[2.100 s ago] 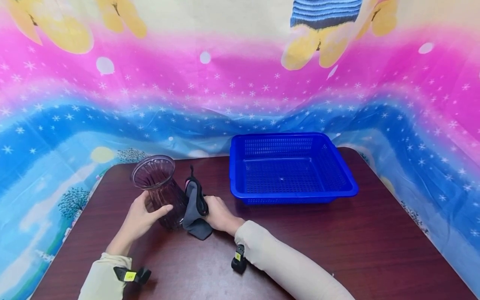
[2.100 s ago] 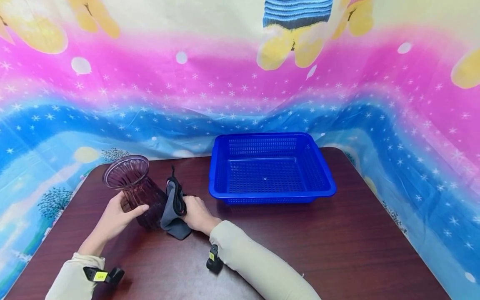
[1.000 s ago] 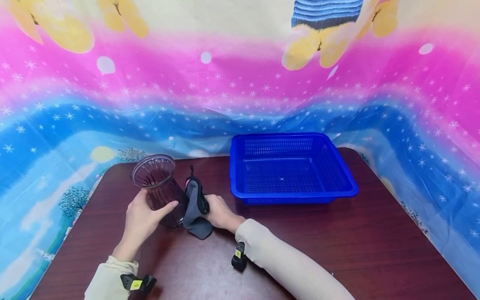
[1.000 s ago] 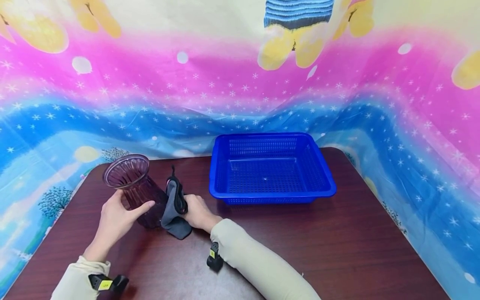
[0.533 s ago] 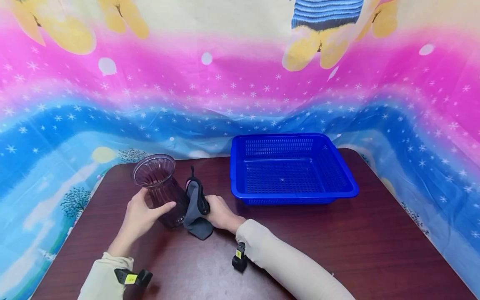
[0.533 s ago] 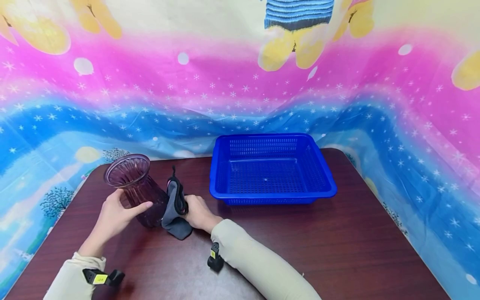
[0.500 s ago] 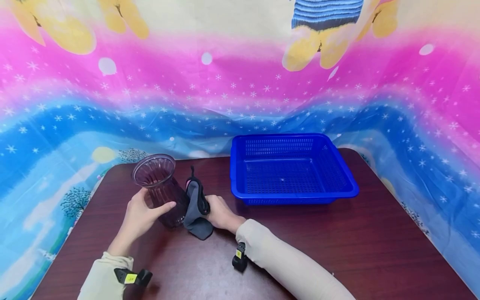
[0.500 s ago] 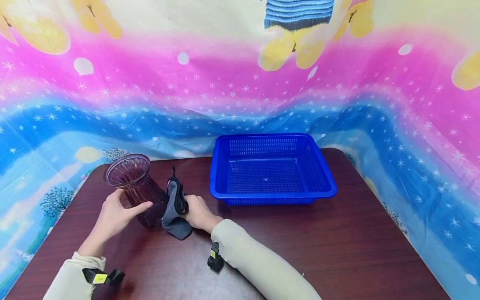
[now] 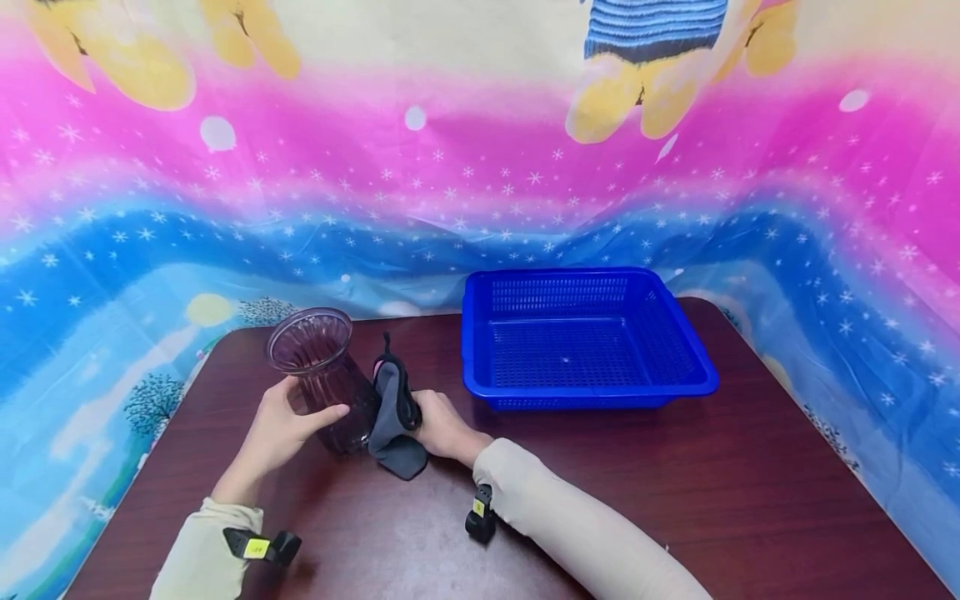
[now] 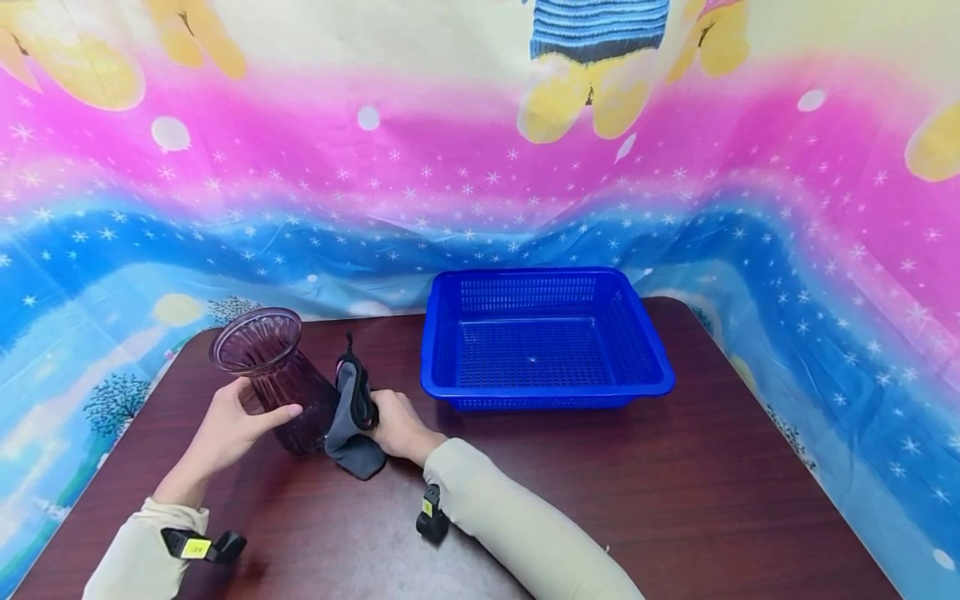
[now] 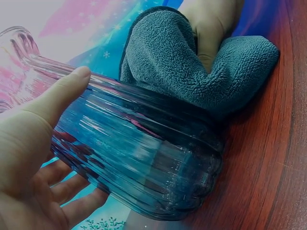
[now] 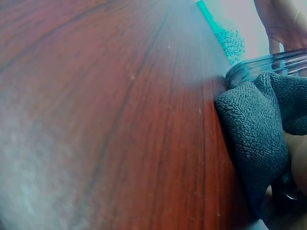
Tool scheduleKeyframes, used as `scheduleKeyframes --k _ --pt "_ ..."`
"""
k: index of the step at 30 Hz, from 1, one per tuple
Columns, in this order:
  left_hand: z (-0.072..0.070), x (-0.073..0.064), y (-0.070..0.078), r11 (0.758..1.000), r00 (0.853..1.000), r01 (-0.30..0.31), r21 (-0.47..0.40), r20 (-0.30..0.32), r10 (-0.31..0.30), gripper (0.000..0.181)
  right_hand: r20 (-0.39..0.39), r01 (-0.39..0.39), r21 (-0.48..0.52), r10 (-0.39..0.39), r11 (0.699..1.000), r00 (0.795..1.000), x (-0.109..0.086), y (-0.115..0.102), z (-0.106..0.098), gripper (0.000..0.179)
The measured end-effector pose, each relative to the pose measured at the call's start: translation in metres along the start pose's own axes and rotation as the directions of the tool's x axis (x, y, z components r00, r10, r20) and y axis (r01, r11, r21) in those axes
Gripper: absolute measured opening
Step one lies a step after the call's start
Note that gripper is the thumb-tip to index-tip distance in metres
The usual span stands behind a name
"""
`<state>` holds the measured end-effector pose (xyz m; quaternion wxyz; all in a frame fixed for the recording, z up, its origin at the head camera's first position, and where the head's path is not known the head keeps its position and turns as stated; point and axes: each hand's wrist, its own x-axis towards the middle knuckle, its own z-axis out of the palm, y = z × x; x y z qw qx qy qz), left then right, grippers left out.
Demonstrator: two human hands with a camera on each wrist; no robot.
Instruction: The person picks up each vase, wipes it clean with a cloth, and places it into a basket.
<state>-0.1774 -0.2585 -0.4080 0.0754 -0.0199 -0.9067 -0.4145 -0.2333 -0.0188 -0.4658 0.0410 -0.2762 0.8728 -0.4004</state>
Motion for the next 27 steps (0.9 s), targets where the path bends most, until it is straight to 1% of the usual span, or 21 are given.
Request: scheduleKeyframes --k 3,16,23,27 --pt "0.0006 0.0005 -0.0011 1.000 1.000 0.003 0.007 0.000 -0.003 0.069 -0.001 -0.004 0.005 0.004 1.000 1.000 0.0000 0.0003 0.0006 0.006" --pt "0.0028 -0.0002 -0.0033 0.999 1.000 0.027 -0.036 0.004 -0.027 0.071 0.004 -0.013 0.025 0.013 1.000 1.000 0.0000 -0.0006 0.0005 0.006" --pt "0.0035 -0.0002 -0.0051 1.000 0.999 0.023 0.009 -0.023 -0.022 0.068 -0.005 -0.001 0.031 0.002 1.000 1.000 -0.0003 -0.0009 0.0005 0.007" --pt "0.0040 -0.0005 -0.0037 1.000 0.999 0.009 -0.010 -0.034 -0.010 0.066 -0.021 0.009 0.032 -0.009 0.999 1.000 -0.0006 0.0001 0.0020 0.010"
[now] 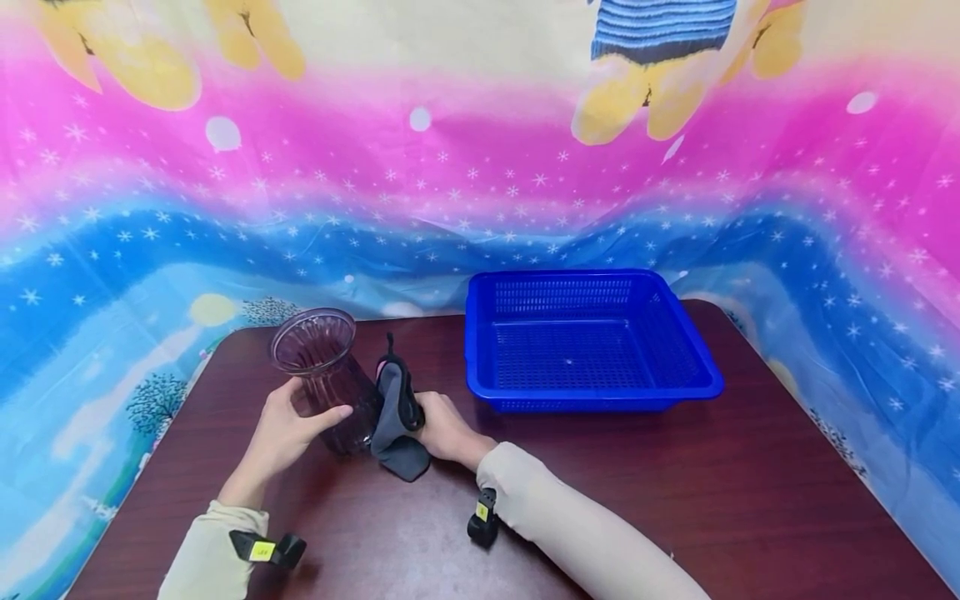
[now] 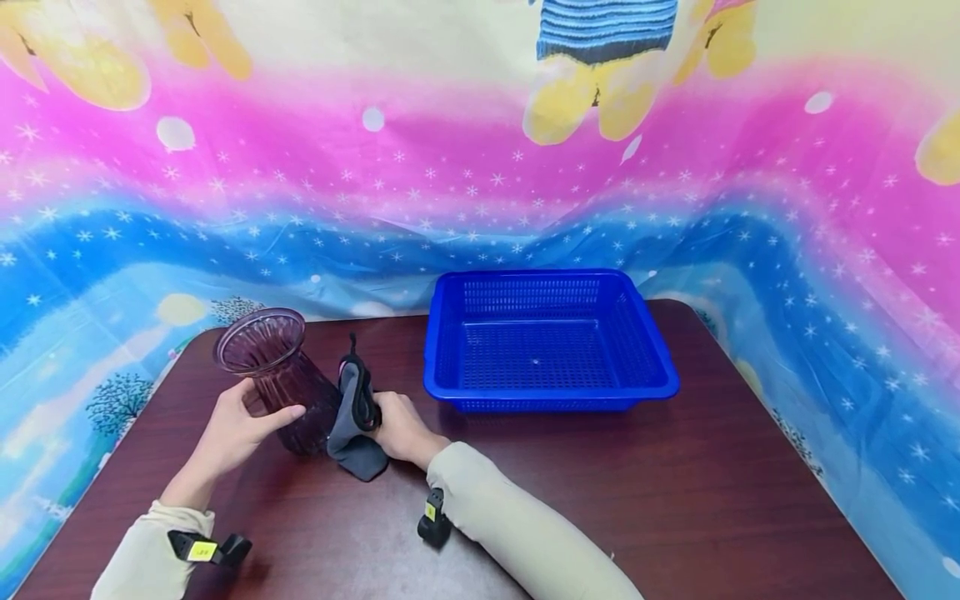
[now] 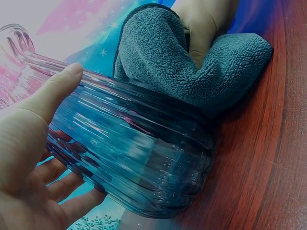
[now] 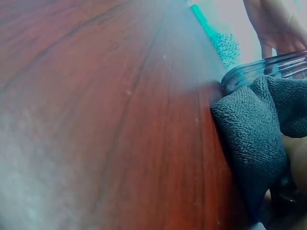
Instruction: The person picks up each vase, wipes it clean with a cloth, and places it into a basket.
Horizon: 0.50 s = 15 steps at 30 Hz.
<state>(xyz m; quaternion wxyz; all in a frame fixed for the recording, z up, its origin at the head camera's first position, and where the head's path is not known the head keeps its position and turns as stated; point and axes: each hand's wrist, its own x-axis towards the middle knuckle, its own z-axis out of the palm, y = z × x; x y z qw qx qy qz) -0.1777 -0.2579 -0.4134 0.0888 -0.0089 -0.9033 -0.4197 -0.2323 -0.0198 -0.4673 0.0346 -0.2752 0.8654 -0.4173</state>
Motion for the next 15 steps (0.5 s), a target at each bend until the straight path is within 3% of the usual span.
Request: scheduleKeyframes --k 15 --pt "0.0016 -0.0021 0.0007 0.999 1.000 0.016 -0.031 0.015 -0.015 0.068 -0.075 0.013 -0.117 -0.022 0.993 0.997 -0.0034 -0.0078 0.0063 0.012"
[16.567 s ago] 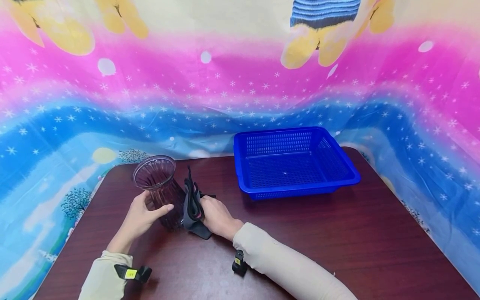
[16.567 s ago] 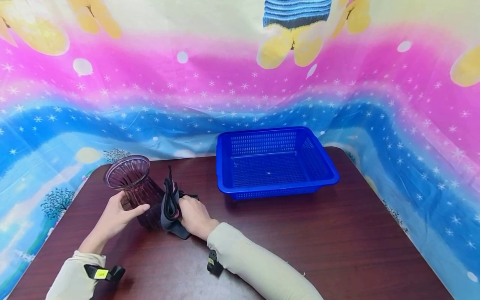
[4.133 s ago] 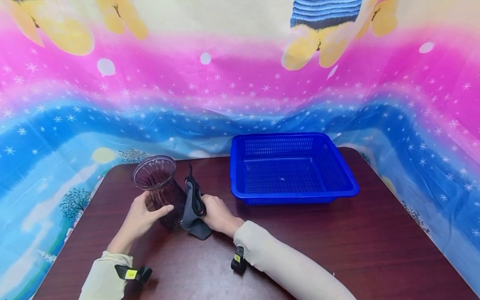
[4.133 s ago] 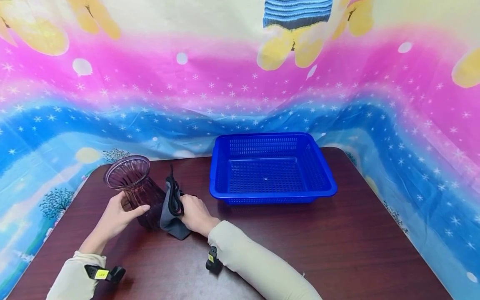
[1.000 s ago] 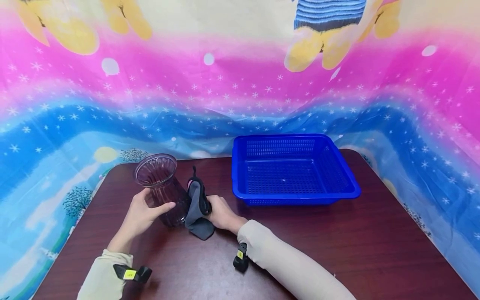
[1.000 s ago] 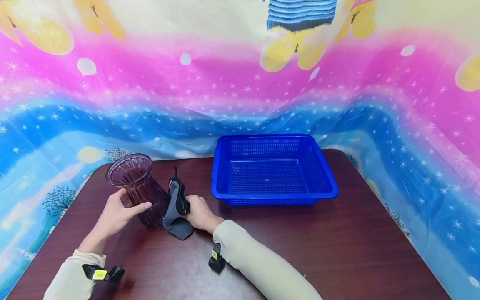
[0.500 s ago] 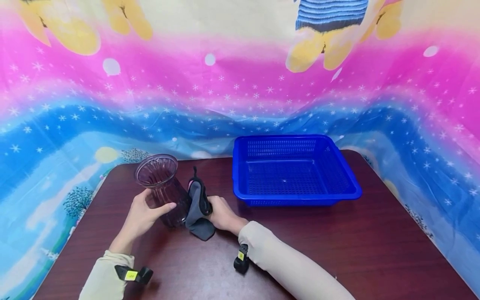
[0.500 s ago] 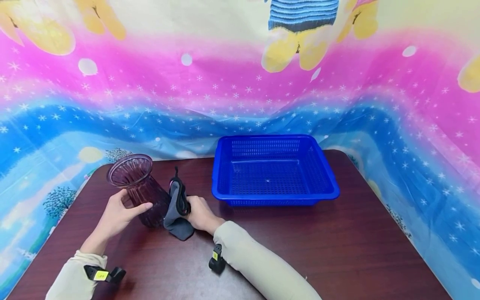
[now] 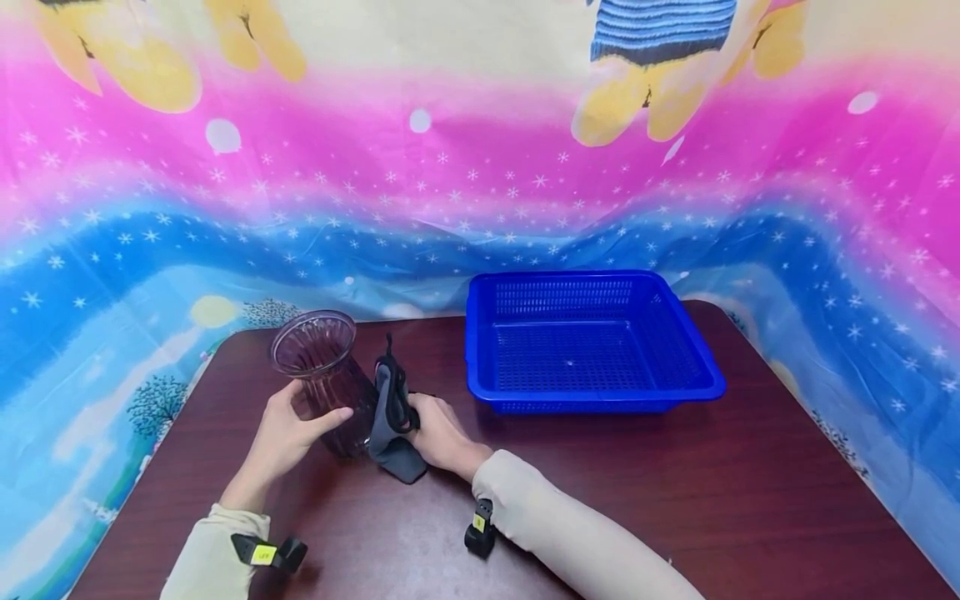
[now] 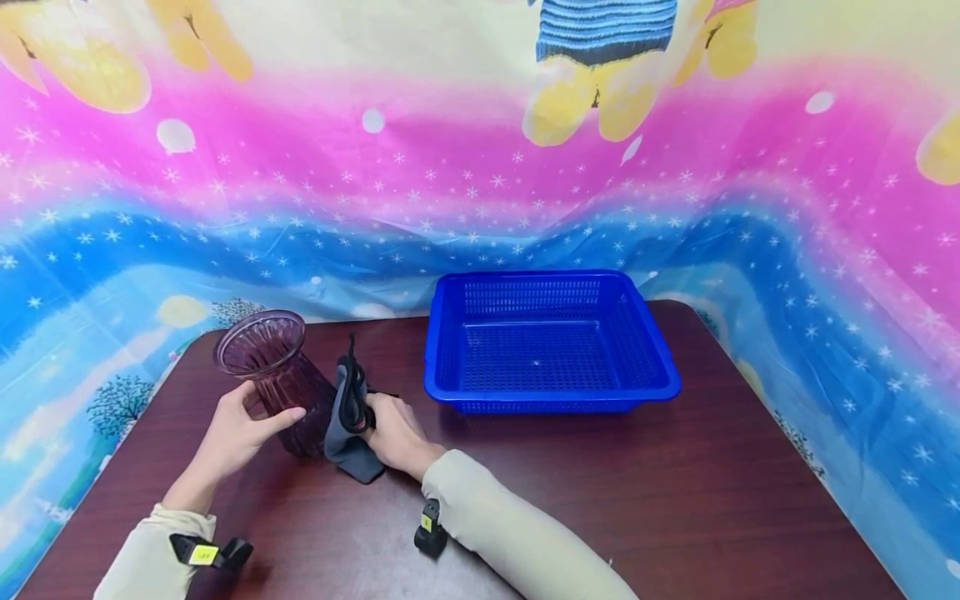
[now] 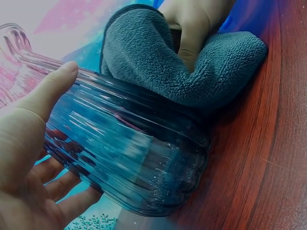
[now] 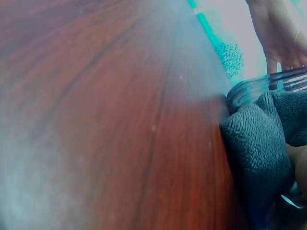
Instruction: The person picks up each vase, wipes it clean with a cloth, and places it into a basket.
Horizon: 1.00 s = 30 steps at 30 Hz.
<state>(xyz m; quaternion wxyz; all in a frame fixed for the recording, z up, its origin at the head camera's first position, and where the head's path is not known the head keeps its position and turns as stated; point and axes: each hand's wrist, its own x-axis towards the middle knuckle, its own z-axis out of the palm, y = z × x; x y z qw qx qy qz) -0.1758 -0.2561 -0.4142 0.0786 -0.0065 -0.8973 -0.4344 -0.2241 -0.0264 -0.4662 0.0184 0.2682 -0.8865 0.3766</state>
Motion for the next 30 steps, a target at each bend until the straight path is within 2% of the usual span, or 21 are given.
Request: scheduleKeyframes --k 14,18,23,30 --pt "0.001 -0.002 0.000 1.000 1.000 0.006 -0.022 0.001 -0.006 0.070 -0.028 0.030 -0.016 -0.031 0.999 0.999 0.006 -0.017 -0.013 0.006" --pt "0.001 -0.002 0.001 1.000 1.000 0.010 -0.022 0.009 -0.010 0.073 -0.036 0.055 -0.022 -0.056 0.998 0.998 0.012 -0.025 -0.020 0.008" --pt "0.002 -0.001 0.000 1.000 1.000 -0.004 -0.007 -0.002 0.004 0.068 -0.040 0.073 -0.024 -0.074 0.997 0.996 0.017 -0.038 -0.031 0.015" --pt "0.001 0.000 -0.001 1.000 1.000 -0.021 -0.007 -0.005 0.021 0.064 -0.064 0.111 -0.028 -0.112 0.993 0.992 0.022 -0.050 -0.041 0.016"
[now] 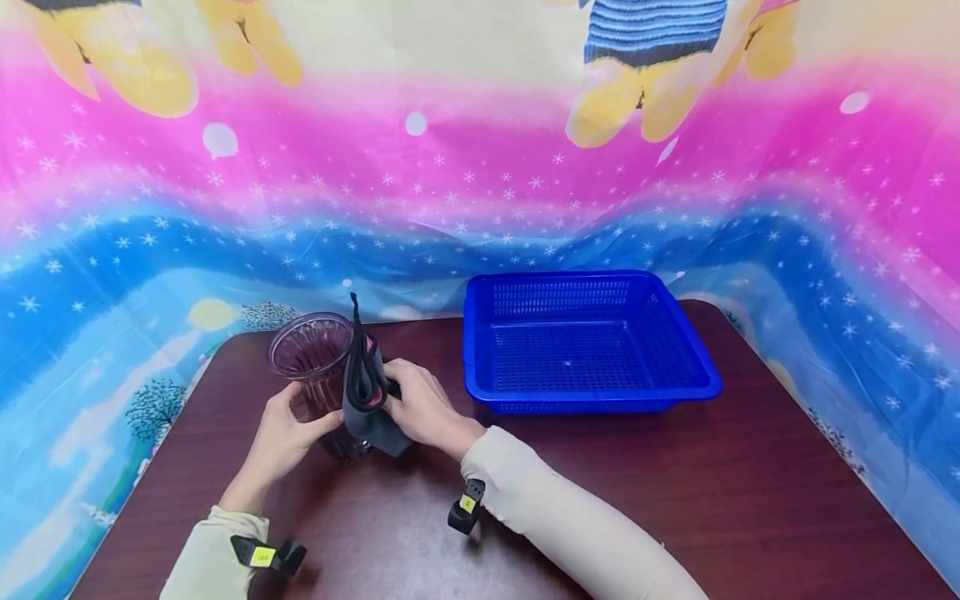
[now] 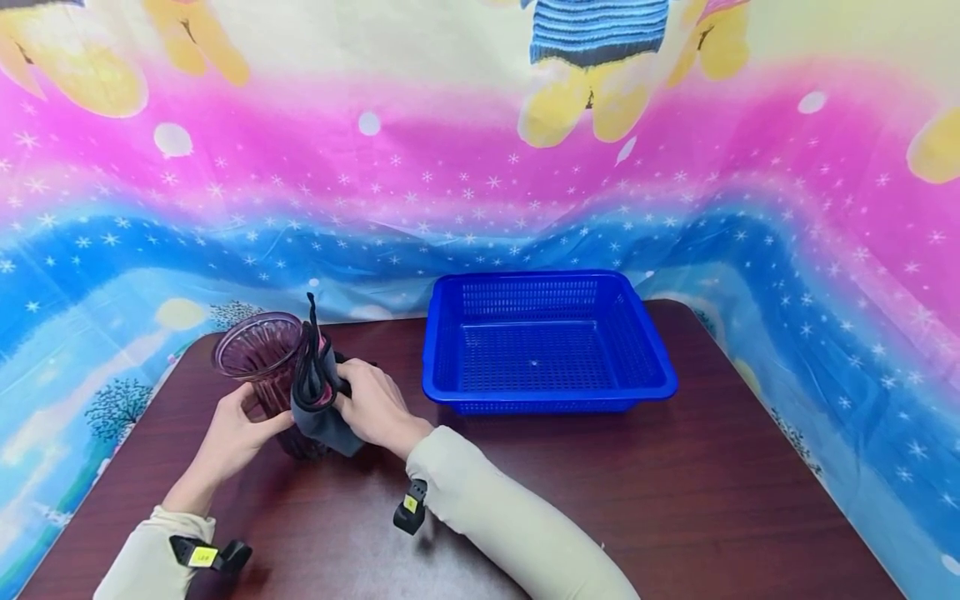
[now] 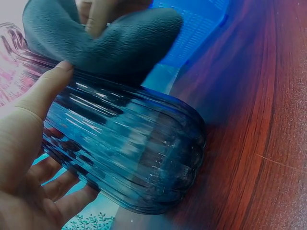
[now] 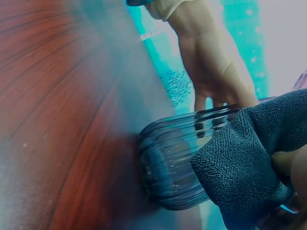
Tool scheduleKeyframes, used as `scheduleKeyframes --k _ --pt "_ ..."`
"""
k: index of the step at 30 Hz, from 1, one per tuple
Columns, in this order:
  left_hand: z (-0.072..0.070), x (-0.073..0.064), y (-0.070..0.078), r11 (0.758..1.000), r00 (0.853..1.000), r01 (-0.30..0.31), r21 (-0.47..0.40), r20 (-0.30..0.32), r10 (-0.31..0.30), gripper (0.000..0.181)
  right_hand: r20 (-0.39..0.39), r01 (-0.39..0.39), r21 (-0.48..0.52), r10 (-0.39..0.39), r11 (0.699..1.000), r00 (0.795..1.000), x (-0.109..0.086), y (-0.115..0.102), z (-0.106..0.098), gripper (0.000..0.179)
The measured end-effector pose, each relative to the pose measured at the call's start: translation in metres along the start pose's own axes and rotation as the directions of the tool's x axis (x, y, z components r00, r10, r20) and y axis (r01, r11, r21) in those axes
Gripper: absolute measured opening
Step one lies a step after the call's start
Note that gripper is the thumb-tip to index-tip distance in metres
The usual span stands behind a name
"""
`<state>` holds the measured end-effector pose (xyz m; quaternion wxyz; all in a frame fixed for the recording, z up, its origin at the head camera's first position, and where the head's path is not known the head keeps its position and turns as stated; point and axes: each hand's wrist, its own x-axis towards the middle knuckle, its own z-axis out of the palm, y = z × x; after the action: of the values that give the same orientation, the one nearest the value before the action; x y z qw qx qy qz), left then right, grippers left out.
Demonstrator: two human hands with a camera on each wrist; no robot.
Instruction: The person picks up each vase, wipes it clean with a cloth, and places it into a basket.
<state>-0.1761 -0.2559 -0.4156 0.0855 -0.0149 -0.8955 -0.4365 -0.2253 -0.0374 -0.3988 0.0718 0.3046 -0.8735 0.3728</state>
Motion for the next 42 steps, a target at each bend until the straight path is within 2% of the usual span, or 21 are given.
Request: scheduleKeyframes --k 7,17,28,34,42 --pt "-0.002 0.001 0.000 1.000 1.000 -0.008 0.011 -0.008 0.008 0.062 0.002 0.005 0.009 -0.005 1.000 1.000 0.005 -0.008 -0.006 0.012" --pt "-0.003 0.002 -0.006 1.000 1.000 -0.006 0.024 0.005 0.006 0.064 0.019 -0.010 -0.005 0.010 1.000 1.000 0.004 -0.007 -0.003 0.013" --pt "-0.002 0.000 -0.005 0.999 1.000 0.025 0.038 -0.008 -0.025 0.069 0.059 -0.039 -0.032 0.041 0.999 0.997 -0.007 0.013 0.015 0.006" --pt "-0.001 0.001 -0.006 0.999 1.000 0.012 0.039 -0.007 -0.012 0.067 0.090 -0.066 -0.051 0.071 0.996 0.993 -0.015 0.025 0.023 0.006" --pt "0.000 0.001 -0.006 1.000 1.000 0.006 0.031 -0.001 -0.006 0.067 0.080 -0.078 -0.076 0.084 0.994 0.993 -0.022 0.035 0.033 0.012"
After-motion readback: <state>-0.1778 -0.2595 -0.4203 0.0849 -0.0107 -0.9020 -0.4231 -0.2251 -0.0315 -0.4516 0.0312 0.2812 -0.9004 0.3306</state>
